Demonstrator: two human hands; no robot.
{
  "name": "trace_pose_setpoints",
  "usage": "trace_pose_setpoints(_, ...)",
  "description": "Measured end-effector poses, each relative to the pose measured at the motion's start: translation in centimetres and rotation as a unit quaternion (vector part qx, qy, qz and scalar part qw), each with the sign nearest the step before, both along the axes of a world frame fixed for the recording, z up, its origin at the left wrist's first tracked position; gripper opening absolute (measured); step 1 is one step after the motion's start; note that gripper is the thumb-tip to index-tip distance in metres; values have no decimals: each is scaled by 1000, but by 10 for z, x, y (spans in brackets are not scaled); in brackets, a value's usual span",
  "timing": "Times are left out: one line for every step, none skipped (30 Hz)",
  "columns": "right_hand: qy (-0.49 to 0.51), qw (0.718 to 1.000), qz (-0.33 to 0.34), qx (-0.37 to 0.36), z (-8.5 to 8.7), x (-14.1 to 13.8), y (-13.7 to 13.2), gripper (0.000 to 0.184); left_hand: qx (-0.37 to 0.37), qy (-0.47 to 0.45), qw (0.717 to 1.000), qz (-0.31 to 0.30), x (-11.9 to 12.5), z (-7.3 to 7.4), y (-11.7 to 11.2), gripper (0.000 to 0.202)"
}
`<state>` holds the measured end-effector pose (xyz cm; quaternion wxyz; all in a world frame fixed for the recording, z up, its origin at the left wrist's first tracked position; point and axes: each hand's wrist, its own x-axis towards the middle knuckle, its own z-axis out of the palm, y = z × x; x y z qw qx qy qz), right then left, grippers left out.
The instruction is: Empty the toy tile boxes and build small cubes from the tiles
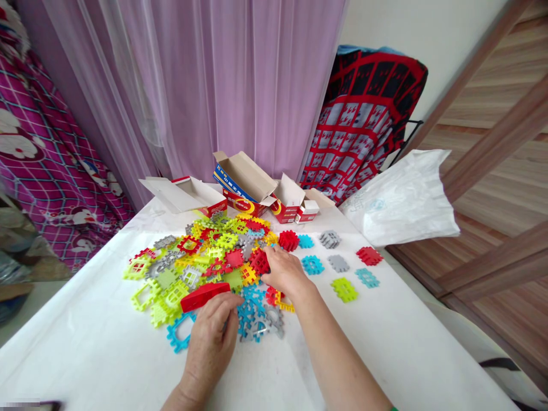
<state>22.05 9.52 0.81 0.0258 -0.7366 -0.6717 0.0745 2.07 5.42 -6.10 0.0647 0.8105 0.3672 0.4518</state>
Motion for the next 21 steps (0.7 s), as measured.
trace_pose_setpoints(-3, 1000, -4, 3, 0, -1, 1, 45, -1, 2, 1000, 0, 0, 0, 0, 17)
trace_pose_setpoints(-5, 1000, -7, 5, 0, -3, 1, 41, -2, 3, 1000, 1, 0, 0, 0, 18)
trace_pose_setpoints(-5, 1000, -10, 7, 0, -3, 2, 39, -4, 4, 1000, 0, 0, 0, 0, 18)
trace_pose_setpoints(-6, 1000, -12, 7, 0, -4, 2, 38, -5, 5, 1000, 0, 0, 0, 0, 18)
trace_pose_setpoints(-8, 1000, -13, 7, 0, -4, 2, 39, -7, 5, 1000, 0, 1, 1, 1, 18)
trace_pose_setpoints(-9, 1000, -13, 7, -1, -4, 2, 42, -7, 5, 1000, -1, 1, 1, 1, 18)
trace_pose_setpoints(-10, 1000, -13, 7, -1, -4, 2, 46, -8, 5, 1000, -1, 1, 1, 1, 18)
trace_pose_setpoints(-11, 1000, -12, 7, -2, -4, 2, 50, -9, 5, 1000, -1, 1, 1, 1, 18)
trace_pose_setpoints(-13, 1000, -12, 9, -2, -5, 2, 51, -11, 6, 1000, -2, 1, 2, 1, 18)
trace_pose_setpoints(-14, 1000, -14, 11, -3, -6, 1, 51, -11, 6, 1000, -2, 2, 2, 1, 18)
trace_pose_setpoints(-14, 1000, -16, 15, -3, -6, 1, 50, -13, 5, 1000, -2, 2, 2, 1, 18)
trace_pose_setpoints(-12, 1000, -18, 19, -3, -7, 1, 47, -14, 4, 1000, -2, 2, 3, 1, 18)
trace_pose_setpoints(-7, 1000, -20, 23, -3, -7, 1, 45, -16, 2, 1000, -2, 2, 3, 1, 18)
trace_pose_setpoints(2, 999, -21, 27, -2, -5, 1, 43, -17, 0, 1000, -2, 2, 3, 1, 18)
trace_pose_setpoints(12, 999, -21, 34, -1, -3, 1, 43, -18, -1, 1000, -2, 1, 4, 1, 18)
trace_pose_setpoints(22, 999, -25, 42, 0, 1, 2, 44, -17, -3, 1000, -2, 1, 4, 1, 18)
trace_pose_setpoints(32, 998, -32, 53, 2, 6, 2, 46, -15, -4, 1000, -1, 1, 4, 1, 18)
trace_pose_setpoints(40, 996, -41, 66, 3, 13, 2, 47, -12, -4, 1000, 0, 1, 3, 1, 18)
trace_pose_setpoints(45, 994, -54, 82, 4, 20, 3, 46, -10, -4, 1000, 1, 0, 3, 1, 18)
trace_pose_setpoints(48, 991, -69, 100, 4, 29, 3, 43, -8, -3, 1000, 2, 0, 2, 1, 18)
trace_pose_setpoints(49, 988, -86, 121, 5, 37, 4, 38, -9, -2, 1000, 3, 0, 1, 1, 18)
